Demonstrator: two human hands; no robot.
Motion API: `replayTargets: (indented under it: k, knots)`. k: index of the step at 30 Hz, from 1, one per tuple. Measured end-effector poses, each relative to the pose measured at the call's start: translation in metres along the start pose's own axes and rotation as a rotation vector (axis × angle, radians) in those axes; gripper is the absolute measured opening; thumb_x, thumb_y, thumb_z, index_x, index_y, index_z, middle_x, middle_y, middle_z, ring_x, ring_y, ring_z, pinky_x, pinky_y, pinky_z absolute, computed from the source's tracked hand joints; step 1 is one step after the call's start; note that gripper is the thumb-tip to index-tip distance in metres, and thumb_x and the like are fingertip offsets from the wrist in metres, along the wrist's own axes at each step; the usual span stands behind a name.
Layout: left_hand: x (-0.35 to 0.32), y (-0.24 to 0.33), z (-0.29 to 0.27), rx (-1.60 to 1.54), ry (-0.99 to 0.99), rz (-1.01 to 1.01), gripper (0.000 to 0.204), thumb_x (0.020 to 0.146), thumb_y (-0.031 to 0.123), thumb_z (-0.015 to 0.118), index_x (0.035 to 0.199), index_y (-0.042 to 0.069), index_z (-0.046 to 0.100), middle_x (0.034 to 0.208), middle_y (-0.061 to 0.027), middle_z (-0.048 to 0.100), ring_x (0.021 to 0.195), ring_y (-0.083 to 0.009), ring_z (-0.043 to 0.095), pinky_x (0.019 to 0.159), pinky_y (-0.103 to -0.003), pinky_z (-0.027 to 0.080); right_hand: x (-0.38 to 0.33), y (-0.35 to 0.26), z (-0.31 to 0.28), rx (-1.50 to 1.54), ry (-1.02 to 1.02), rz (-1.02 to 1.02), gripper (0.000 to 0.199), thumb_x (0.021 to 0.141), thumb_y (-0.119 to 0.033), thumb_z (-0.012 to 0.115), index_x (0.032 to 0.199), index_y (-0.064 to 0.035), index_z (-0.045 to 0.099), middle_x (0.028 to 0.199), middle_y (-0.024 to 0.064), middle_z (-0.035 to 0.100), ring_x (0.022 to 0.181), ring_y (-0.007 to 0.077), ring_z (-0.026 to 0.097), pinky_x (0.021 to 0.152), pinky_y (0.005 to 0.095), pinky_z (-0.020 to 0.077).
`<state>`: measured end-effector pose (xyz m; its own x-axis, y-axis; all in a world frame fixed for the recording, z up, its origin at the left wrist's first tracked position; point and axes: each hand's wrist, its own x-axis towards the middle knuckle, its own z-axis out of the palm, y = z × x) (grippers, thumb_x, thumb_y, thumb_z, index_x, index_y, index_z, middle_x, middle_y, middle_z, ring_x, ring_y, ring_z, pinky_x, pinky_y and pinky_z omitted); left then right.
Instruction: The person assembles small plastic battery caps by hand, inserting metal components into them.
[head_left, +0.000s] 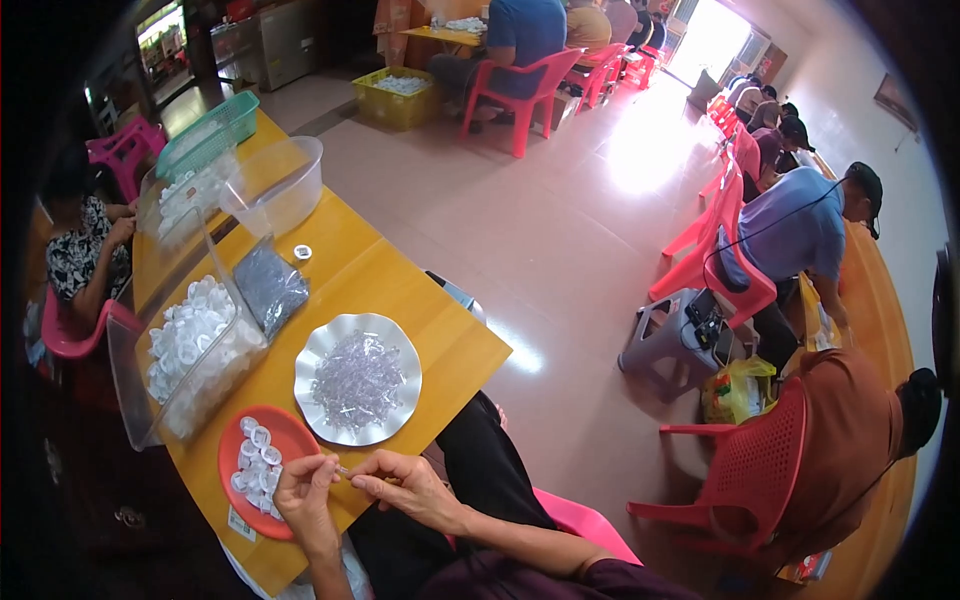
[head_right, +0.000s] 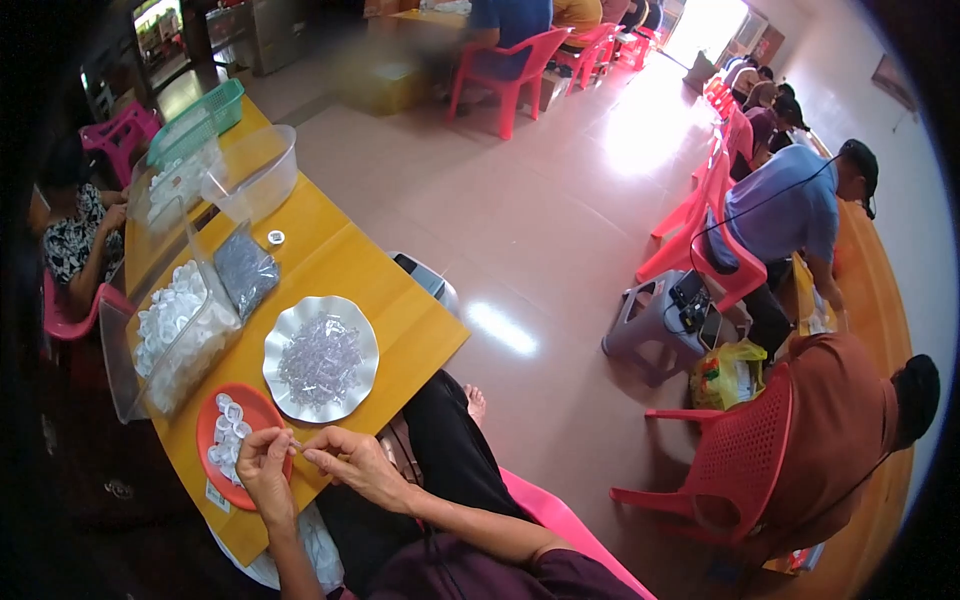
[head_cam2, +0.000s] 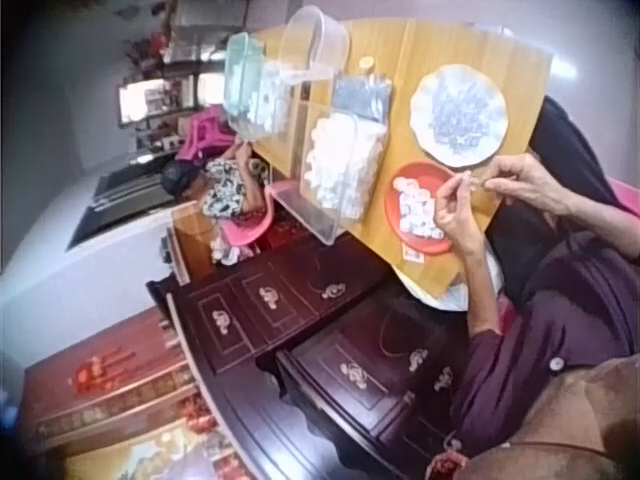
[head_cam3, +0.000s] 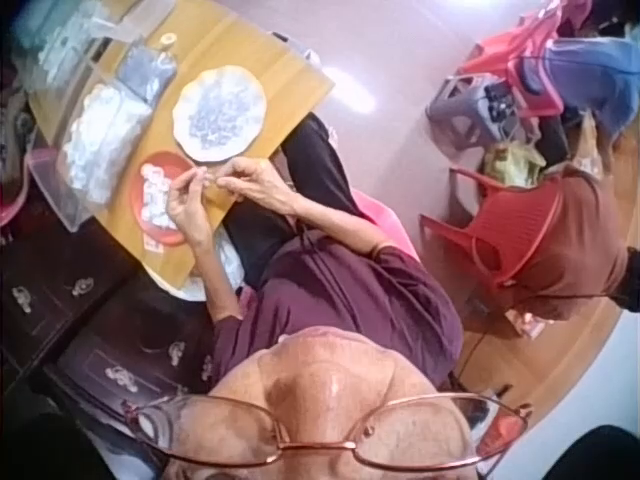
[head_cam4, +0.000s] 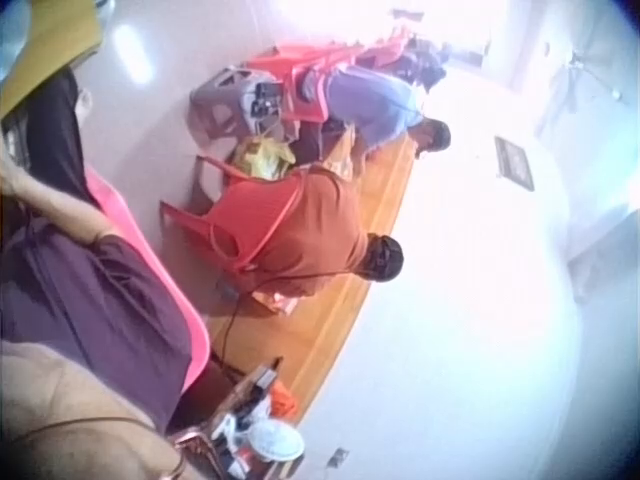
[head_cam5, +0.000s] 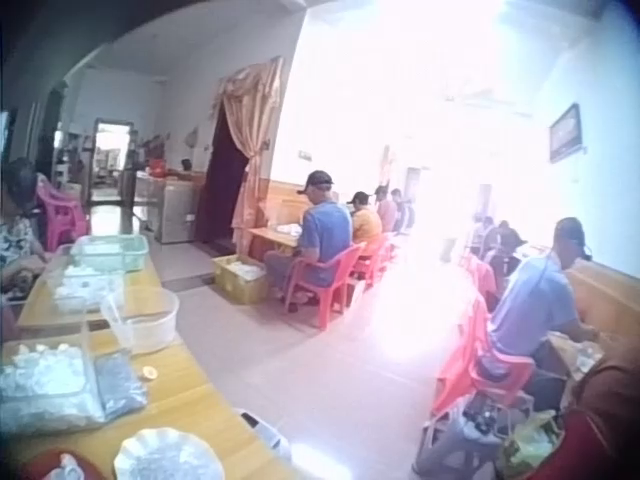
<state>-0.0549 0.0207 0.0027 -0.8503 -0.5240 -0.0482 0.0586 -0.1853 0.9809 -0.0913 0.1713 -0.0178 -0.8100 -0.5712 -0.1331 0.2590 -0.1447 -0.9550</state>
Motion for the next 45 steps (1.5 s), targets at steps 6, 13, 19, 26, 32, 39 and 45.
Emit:
replayTargets:
  k: [6,13,19,26,32,39,45]
  knots:
    - [-0.032,-0.013,-0.022,-0.102,0.122,-0.022,0.014,0.087,-0.002,0.069,0.099,0.002,0.063,0.09,-0.0087,0.069,0.078,-0.0127,0.062,0.074,-0.024,0.05,-0.007,0.004,0.019,0.014,-0.019,0.038,0.021,0.098,-0.022,0.062,0.108,-0.0035,0.064,0.082,-0.0016,0.063,0.069,0.0031,0.057,0.059,0.0198,0.0498]
    - [-0.033,0.001,-0.019,-0.088,0.129,0.044,0.013,0.084,-0.004,0.07,0.094,-0.001,0.063,0.089,-0.0112,0.068,0.076,-0.0139,0.063,0.074,-0.024,0.051,-0.012,0.008,0.028,0.109,-0.072,0.111,0.025,0.098,-0.026,0.062,0.109,-0.0028,0.063,0.089,-0.0008,0.063,0.075,0.0041,0.058,0.061,0.0195,0.0506]
    - [-0.036,0.002,-0.015,-0.056,0.094,0.027,0.012,0.084,-0.004,0.071,0.093,-0.001,0.064,0.089,-0.0111,0.069,0.077,-0.0138,0.063,0.074,-0.025,0.051,-0.015,0.009,0.021,0.285,-0.109,0.127,0.027,0.099,-0.028,0.061,0.109,-0.0032,0.063,0.092,-0.0004,0.063,0.075,0.0035,0.056,0.06,0.0182,0.0493]
    - [-0.04,-0.001,-0.016,-0.049,0.064,0.019,0.012,0.084,-0.003,0.071,0.093,0.0,0.063,0.088,-0.0094,0.068,0.08,-0.0136,0.063,0.077,-0.024,0.05,-0.017,0.005,0.015,0.407,-0.146,0.235,0.027,0.099,-0.03,0.061,0.108,-0.0052,0.064,0.093,-0.0003,0.065,0.074,0.0029,0.058,0.057,0.0168,0.0481]
    - [-0.045,0.0,-0.02,-0.016,0.072,0.042,0.012,0.084,-0.007,0.069,0.091,-0.002,0.063,0.088,-0.0098,0.067,0.082,-0.0149,0.064,0.078,-0.024,0.051,-0.015,0.005,0.015,0.374,-0.187,0.241,0.026,0.097,-0.03,0.063,0.104,-0.0051,0.064,0.089,-0.0007,0.066,0.072,0.0027,0.058,0.055,0.016,0.0474]
    - [-0.048,-0.001,-0.024,0.007,0.071,0.051,0.012,0.083,-0.007,0.069,0.092,-0.002,0.063,0.089,-0.0086,0.066,0.083,-0.0144,0.063,0.079,-0.024,0.05,-0.015,0.009,0.014,0.372,-0.225,0.265,0.028,0.097,-0.031,0.063,0.103,-0.0043,0.064,0.088,-0.0004,0.066,0.071,0.0026,0.057,0.055,0.0157,0.0469]
    - [-0.047,-0.003,-0.032,0.028,0.106,0.039,0.011,0.087,-0.002,0.069,0.096,-0.001,0.063,0.089,-0.0093,0.067,0.08,-0.0136,0.062,0.078,-0.025,0.05,-0.016,0.009,0.012,0.322,-0.228,0.284,0.027,0.098,-0.031,0.062,0.103,-0.0043,0.064,0.087,-0.0011,0.066,0.069,0.0028,0.056,0.055,0.0167,0.0469]
